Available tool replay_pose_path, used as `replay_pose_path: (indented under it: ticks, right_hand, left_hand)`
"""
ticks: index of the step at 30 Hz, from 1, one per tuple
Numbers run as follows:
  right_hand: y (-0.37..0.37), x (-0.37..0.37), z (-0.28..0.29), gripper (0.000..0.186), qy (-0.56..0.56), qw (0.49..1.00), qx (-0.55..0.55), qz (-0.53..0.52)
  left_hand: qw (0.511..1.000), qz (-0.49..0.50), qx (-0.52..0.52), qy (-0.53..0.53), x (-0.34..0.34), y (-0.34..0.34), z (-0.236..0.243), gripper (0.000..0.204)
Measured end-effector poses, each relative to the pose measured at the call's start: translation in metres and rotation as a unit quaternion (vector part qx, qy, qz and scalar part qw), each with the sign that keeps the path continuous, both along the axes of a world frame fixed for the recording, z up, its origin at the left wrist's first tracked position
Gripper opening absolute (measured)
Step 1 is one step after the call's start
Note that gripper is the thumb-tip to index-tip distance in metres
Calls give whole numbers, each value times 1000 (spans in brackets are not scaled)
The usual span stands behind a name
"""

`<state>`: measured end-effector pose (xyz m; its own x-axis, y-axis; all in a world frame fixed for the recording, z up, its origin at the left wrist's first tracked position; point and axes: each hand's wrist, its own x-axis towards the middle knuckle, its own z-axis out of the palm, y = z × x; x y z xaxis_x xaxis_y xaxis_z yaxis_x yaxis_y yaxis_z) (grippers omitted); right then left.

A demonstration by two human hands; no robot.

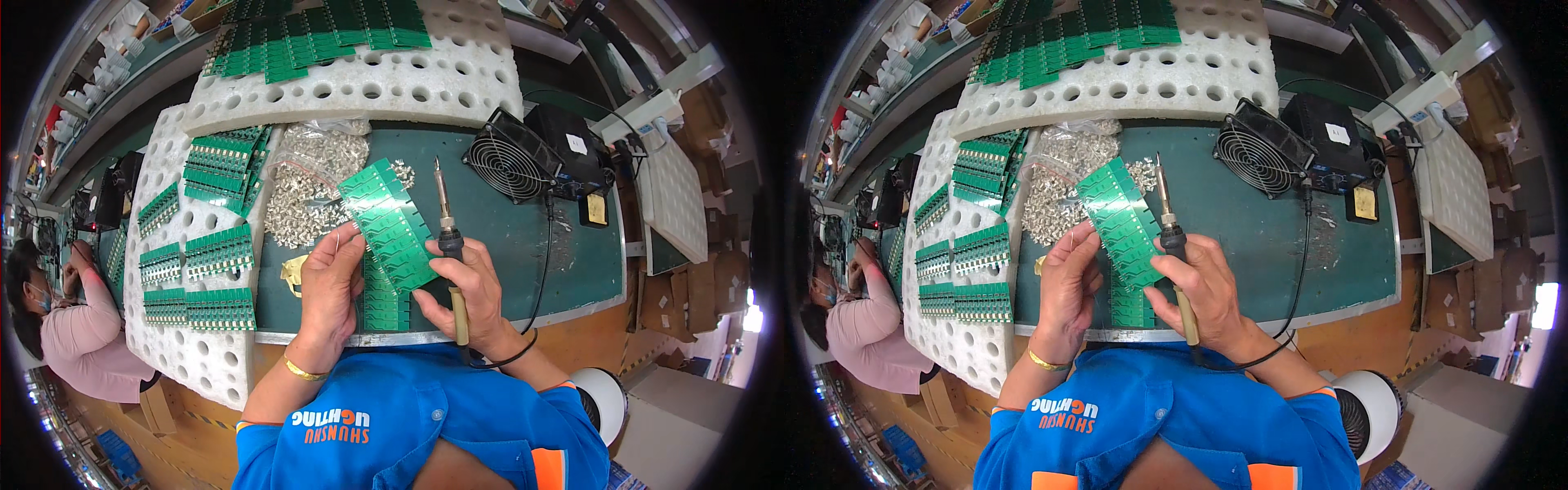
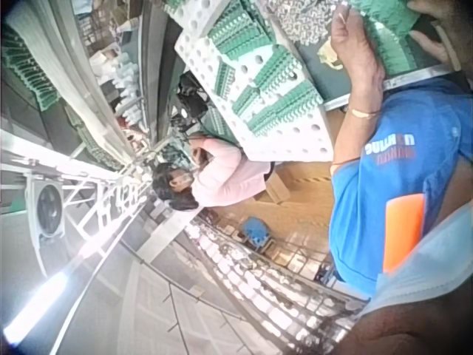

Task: The person solders electronic components onto circuit boards using a soldering iron and solder wire.

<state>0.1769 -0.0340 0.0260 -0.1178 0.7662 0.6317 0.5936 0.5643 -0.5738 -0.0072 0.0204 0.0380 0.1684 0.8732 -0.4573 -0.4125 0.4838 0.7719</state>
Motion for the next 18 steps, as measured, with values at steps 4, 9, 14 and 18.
replay_pose_path:
  ticks: [4, 9, 14, 18]
  right_hand:
    - [0, -2, 0, 63, -1, 1000, 10, 7]
    - [2, -2, 1, 61, 10, 1000, 12, 9]
    - [2, -1, 0, 60, 13, 1000, 19, 9]
    - [3, 3, 0, 58, 27, 999, 24, 8]
  left_hand:
    - [1000, -6, 6, -10, 0, 1, 2, 23]
    - [1000, -11, 10, -12, -1, 3, 2, 24]
    - [1000, -14, 2, 4, 1, 2, 3, 28]
    - [1000, -8, 5, -4, 4, 0, 10, 29]
